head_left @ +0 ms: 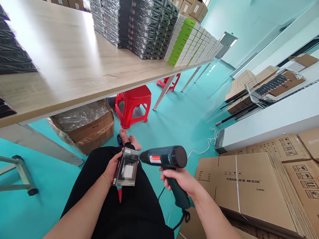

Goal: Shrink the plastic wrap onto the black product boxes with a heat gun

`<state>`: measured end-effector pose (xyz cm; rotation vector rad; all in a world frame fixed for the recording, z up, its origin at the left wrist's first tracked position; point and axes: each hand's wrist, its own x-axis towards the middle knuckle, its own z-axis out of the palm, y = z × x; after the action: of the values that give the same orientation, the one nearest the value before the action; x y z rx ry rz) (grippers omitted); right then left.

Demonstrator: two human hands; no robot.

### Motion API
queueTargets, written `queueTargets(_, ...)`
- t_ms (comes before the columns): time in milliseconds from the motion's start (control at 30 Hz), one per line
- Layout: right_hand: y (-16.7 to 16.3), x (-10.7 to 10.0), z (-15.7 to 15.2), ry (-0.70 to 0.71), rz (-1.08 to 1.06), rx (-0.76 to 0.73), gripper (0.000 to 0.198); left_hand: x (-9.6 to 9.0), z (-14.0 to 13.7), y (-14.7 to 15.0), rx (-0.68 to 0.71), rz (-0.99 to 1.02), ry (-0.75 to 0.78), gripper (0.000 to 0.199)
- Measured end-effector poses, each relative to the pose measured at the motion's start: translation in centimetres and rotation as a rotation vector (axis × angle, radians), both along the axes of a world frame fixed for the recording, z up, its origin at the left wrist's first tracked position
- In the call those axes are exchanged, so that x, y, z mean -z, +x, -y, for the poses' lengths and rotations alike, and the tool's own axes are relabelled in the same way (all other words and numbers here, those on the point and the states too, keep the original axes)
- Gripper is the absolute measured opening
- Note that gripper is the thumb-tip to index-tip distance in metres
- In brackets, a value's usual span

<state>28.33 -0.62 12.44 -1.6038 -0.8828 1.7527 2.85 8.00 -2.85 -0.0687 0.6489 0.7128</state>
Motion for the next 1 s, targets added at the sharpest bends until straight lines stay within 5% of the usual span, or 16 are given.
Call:
queueTargets(133,1.2,-0.7,3.3,-0.126,-0.142,-0.151,0.028,1.5,-0.5,-0.2,-0.163,-0.095,0.012,0.037)
queueTargets(333,-1.6,-0.2,5.9,-0.062,-0.268,0.109,0.031,3.5,-1.4,0.0,-0.216,-0.051,0.016,0.043)
queueTargets(467,-2.7,0.6,5.4,0.038,-0.153,0.254,0.026,3.5,-1.3,-0.1,-0.191,-0.03,0.0,0.048)
queueTargets(633,-3.7,0.7,5.7,0.02,-0.246,0.082,0.03,3.5,-1.1,-0.2,-0.232,-0.038,-0.046,0.041)
queueTargets(767,-4.5,0.6,5.2,0.106,-0.156,0.165,0.03,3.1,-1.0,-0.1,-0.22,-0.028,-0.016,0.043)
queueTargets(1000,-1.9,0.0,6.1,0.004,-0.135,0.184,0.028,2.5,-1.1,-0.4,-0.266,-0.049,0.003,0.033)
